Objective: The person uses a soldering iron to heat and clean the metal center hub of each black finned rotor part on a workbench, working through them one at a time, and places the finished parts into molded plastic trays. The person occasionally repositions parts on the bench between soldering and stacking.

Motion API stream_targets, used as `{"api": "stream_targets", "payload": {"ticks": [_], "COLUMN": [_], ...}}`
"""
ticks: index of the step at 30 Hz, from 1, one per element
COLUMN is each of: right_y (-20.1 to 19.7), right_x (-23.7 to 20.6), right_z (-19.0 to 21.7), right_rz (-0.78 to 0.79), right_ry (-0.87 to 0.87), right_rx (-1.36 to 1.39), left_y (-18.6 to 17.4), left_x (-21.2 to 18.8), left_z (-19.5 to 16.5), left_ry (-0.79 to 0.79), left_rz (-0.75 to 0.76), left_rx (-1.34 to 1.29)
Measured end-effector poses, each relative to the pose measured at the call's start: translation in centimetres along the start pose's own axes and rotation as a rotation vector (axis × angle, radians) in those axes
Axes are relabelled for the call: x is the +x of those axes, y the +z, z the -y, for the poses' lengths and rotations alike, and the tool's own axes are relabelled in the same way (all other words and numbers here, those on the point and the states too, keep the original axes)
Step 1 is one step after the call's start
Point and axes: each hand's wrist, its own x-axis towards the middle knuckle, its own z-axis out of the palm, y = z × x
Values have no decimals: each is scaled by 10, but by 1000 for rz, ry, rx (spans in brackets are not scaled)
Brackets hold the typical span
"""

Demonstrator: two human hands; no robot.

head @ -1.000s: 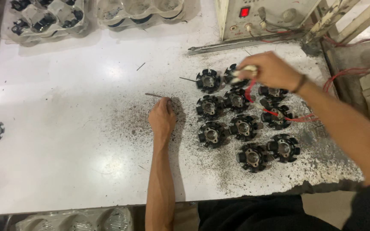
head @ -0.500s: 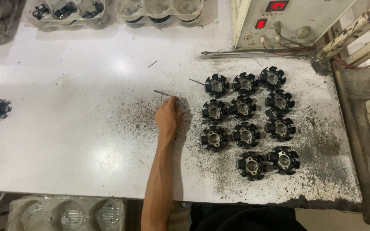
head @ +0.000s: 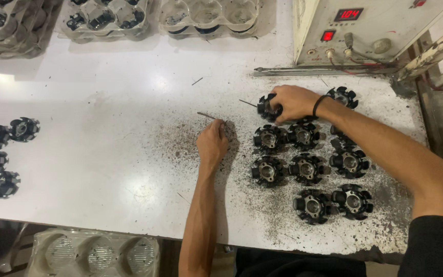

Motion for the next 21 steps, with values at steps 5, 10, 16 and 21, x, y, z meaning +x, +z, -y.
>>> {"api": "stream_targets", "payload": {"ticks": [5, 10, 16, 21], "right_y": [17, 36, 33, 67], "right_x": [-23, -44, -32, -69], "right_z": [16, 41, 34, 66], "right_rz": [-78, -120, 35, -180], "right_ry": [-207, -466, -217, -493], "right_rx": [221, -267, 42, 345], "left_y": [0, -2, -5, -4], "left_x": [-1, 0, -4, 1], "left_z": [1, -1, -1, 0], "left_ry": [34, 34, 28, 42], "left_rz": [-25, -25, -17, -16], "left_rx": [-12, -17, -40, -40]}}
